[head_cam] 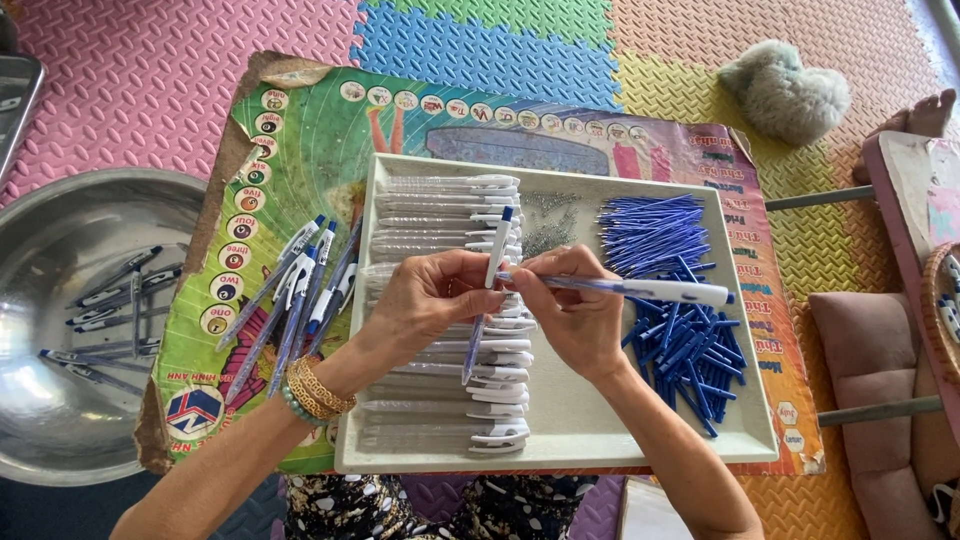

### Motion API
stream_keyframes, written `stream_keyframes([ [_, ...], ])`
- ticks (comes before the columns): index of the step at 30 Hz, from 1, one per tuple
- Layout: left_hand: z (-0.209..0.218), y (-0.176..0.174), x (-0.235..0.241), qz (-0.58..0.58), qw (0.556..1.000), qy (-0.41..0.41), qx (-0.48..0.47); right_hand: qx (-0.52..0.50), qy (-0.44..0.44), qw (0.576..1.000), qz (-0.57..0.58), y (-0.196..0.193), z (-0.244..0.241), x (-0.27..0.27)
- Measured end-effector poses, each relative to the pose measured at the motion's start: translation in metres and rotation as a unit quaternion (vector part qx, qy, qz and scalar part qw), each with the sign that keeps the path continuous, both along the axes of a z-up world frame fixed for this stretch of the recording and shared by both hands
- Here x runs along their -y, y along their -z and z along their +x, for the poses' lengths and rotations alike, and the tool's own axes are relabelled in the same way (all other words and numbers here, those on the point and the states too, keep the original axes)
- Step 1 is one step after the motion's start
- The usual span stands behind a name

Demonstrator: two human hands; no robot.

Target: The person assembles pens by inserting blue ink cartridges into white pen bodies. They pick up a pen body, insert a cartridge, and place the assembled pen into a metal bowl on the left.

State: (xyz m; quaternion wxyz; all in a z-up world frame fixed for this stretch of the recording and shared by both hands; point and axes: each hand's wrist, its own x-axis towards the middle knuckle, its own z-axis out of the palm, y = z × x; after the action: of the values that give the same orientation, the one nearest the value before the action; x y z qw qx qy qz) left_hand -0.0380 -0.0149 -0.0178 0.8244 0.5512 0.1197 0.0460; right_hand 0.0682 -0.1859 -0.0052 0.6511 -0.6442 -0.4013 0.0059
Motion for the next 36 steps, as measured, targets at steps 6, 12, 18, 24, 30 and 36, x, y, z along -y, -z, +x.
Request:
stream_keyframes([
  [6, 0.003, 0.006, 0.001, 0.019, 1.0, 0.009, -0.003, 0.365, 0.051, 0.929, -0.03, 0.027, -0.002, 0.006],
  [12, -0.003, -0.008, -0.005, 0.029, 0.998, 0.056, -0.007, 0.206, 0.024, 0.977, -0.05, -0.004, 0.001, 0.01],
  [18, -0.008, -0.002, -0.015, 0.061, 0.987, 0.148, 0.006, -0.078, 0.007, 0.995, -0.054, -0.034, 0.017, 0.024],
  [24, -0.009, 0.019, -0.009, 0.042, 0.98, 0.193, 0.0, -0.177, -0.135, 0.975, 0.023, -0.007, 0.025, 0.023],
  [30, -0.007, 0.022, -0.007, 0.033, 0.98, 0.193, 0.024, -0.097, -0.098, 0.99, -0.031, 0.003, 0.031, 0.027],
  [36, -0.013, 0.012, -0.01, 0.018, 0.975, 0.217, 0.034, -0.086, -0.137, 0.987, -0.021, -0.01, 0.026, 0.026],
])
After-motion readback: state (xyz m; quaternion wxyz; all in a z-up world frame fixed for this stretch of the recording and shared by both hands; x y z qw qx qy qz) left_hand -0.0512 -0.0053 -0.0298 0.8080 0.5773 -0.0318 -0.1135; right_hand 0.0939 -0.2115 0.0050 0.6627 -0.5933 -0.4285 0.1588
